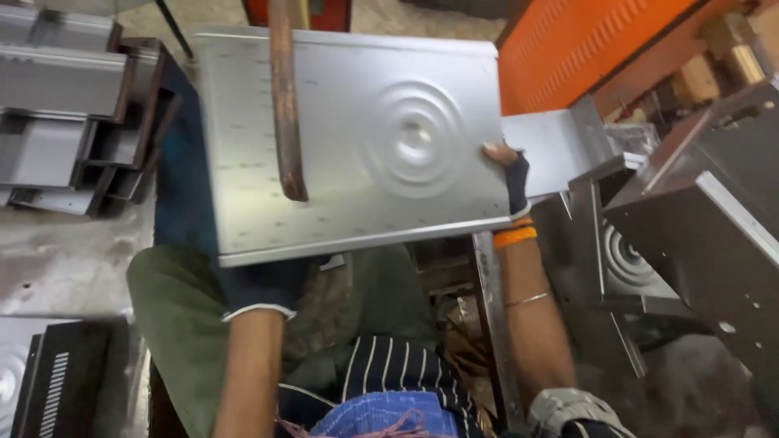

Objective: Assembling and spot welding metal panels to form electrical or equipment housings.

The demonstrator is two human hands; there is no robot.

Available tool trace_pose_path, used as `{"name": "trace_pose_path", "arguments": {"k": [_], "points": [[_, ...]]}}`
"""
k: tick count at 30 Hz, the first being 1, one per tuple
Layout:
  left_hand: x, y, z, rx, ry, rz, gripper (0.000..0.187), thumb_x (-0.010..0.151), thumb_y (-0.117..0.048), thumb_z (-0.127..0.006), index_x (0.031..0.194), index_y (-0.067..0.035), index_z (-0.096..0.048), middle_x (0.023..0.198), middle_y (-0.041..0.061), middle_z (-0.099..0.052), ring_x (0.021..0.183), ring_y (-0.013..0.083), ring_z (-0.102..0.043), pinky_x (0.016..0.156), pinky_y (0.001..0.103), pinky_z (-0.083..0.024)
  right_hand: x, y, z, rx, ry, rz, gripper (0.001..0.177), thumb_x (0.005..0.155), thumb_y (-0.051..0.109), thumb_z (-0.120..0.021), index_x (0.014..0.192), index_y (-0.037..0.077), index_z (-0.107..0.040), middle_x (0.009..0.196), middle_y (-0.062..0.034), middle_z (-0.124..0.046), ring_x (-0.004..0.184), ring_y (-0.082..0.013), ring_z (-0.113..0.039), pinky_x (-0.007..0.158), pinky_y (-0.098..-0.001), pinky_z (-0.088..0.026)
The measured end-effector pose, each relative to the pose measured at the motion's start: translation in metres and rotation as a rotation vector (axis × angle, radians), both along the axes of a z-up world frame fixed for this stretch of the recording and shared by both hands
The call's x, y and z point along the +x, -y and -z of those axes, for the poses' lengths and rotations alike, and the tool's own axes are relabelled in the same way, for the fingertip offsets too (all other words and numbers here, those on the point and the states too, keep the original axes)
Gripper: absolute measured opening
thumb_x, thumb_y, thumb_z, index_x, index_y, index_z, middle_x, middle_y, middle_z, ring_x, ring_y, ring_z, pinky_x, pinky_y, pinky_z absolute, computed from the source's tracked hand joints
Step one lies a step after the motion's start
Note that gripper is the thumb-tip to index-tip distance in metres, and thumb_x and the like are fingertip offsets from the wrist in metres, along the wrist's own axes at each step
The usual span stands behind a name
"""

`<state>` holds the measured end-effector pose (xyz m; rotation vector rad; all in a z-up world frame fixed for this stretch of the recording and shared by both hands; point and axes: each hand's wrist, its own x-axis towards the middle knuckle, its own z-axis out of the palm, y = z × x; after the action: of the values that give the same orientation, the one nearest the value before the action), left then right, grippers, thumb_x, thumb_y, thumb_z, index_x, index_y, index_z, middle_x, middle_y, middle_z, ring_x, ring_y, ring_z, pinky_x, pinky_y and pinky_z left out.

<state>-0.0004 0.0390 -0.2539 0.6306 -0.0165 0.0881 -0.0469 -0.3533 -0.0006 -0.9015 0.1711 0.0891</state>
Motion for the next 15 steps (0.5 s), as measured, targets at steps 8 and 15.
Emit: {"name": "trace_pose_path", "arguments": {"k": [8,15], "points": [[0.008,0.014,-0.101,-0.223,-0.151,-0.097,0.015,0.095,-0.005,-0.07,0.093,-0.002,-0.055,0.096,0.013,-0.056,0.093,0.0305,-0.062,0.086,0.047,-0.052,0.001,-0.013,0.112,-0.007,-0.174,0.029,0.041,0.103,0.017,-0.066,0.136,-0.005,-0.056,0.125,-0.0175,-0.064,0.104,-0.0301,-0.065,0.081,-0.0427,-0.053],[0.019,0.0,-0.279,0.301,0.047,-0.187,0.017,0.077,0.001,-0.074,0.086,-0.006,-0.063,0.08,0.003,-0.059,0.071,0.0143,-0.061,0.066,0.029,-0.049,0.016,-0.133,-0.038,-0.978,0.498,0.586,0.051,0.108,0.016,-0.062,0.153,-0.003,-0.045,0.153,-0.0144,-0.053,0.14,-0.0219,-0.053,0.118,-0.0363,-0.043]]}}
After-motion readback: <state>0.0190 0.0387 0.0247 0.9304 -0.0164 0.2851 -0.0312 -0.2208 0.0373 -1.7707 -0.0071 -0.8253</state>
